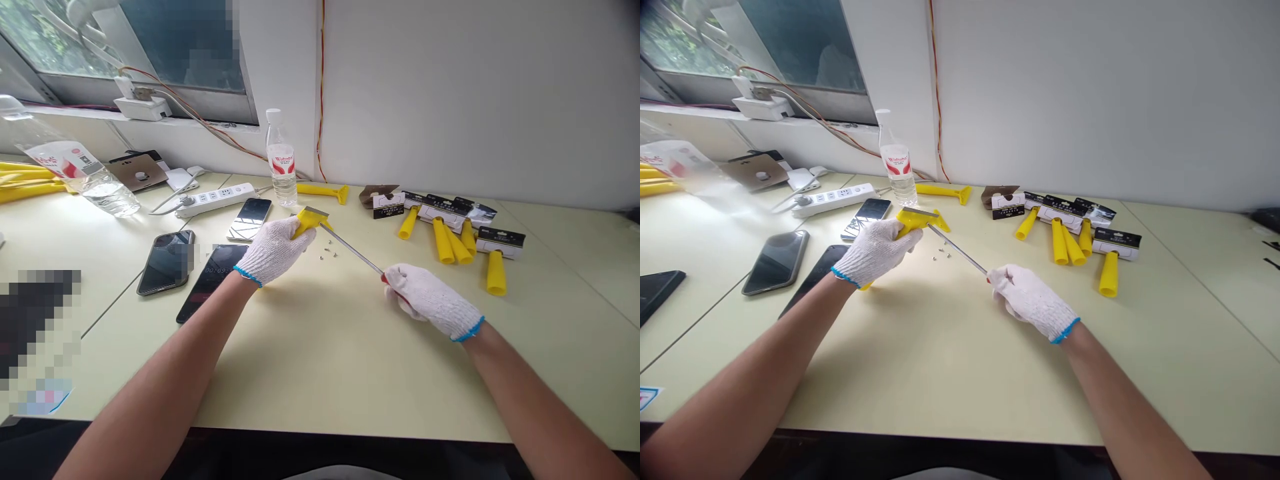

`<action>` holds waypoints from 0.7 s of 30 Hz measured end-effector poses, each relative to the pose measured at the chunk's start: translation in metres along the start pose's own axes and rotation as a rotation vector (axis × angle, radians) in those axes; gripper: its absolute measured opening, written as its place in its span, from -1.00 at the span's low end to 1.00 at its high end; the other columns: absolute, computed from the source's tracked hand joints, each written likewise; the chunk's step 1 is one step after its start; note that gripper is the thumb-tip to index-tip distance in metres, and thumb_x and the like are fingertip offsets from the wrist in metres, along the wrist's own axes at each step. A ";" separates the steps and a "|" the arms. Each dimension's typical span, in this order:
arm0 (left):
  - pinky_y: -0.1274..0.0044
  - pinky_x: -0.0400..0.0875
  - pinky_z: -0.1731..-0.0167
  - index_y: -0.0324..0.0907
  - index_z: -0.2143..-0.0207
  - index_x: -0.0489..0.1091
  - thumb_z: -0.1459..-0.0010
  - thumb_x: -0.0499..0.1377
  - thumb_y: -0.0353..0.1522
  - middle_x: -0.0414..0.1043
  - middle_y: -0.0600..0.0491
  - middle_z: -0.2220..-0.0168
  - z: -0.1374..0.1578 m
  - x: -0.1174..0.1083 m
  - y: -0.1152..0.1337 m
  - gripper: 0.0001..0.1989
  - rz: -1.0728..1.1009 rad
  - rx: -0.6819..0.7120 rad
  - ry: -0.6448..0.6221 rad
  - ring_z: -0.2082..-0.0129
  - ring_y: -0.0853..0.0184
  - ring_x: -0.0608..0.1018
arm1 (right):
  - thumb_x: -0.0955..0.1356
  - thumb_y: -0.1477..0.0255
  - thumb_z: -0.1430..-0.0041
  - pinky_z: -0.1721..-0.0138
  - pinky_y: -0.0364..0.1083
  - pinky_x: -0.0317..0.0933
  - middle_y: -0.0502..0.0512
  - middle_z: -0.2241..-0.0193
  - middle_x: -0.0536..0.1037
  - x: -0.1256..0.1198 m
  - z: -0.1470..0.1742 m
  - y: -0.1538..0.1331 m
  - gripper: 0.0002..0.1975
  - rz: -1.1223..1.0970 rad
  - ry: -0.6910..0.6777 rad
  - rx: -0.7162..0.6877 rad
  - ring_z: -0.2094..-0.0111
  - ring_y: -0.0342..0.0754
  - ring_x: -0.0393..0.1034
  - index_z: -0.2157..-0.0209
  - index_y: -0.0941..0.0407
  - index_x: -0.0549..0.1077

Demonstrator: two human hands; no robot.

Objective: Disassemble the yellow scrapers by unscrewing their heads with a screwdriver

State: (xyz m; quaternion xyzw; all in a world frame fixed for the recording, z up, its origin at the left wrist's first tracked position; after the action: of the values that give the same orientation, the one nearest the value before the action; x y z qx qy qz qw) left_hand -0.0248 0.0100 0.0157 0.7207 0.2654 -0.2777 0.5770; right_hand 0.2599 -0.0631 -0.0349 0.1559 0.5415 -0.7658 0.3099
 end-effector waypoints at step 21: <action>0.48 0.12 0.52 -0.13 0.52 0.23 -0.29 0.18 -0.12 0.23 0.12 0.58 -0.001 -0.001 0.002 -0.60 -0.020 0.026 0.027 0.56 0.37 0.29 | 0.19 -0.17 -0.43 0.55 -0.12 0.01 -0.08 0.65 0.29 0.003 0.001 -0.003 -0.41 -0.027 -0.026 -0.045 0.64 -0.15 0.09 0.35 0.05 0.38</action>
State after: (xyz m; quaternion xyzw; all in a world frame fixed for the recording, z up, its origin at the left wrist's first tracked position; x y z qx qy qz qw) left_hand -0.0240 0.0102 0.0175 0.7292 0.2767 -0.2773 0.5611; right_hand 0.2557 -0.0644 -0.0337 0.1314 0.5567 -0.7594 0.3101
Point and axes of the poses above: each hand's wrist, its own z-axis away from the middle knuckle, its own x-axis out of the palm, y = z × x, the point moved 8 cm from there along -z, towards the middle knuckle
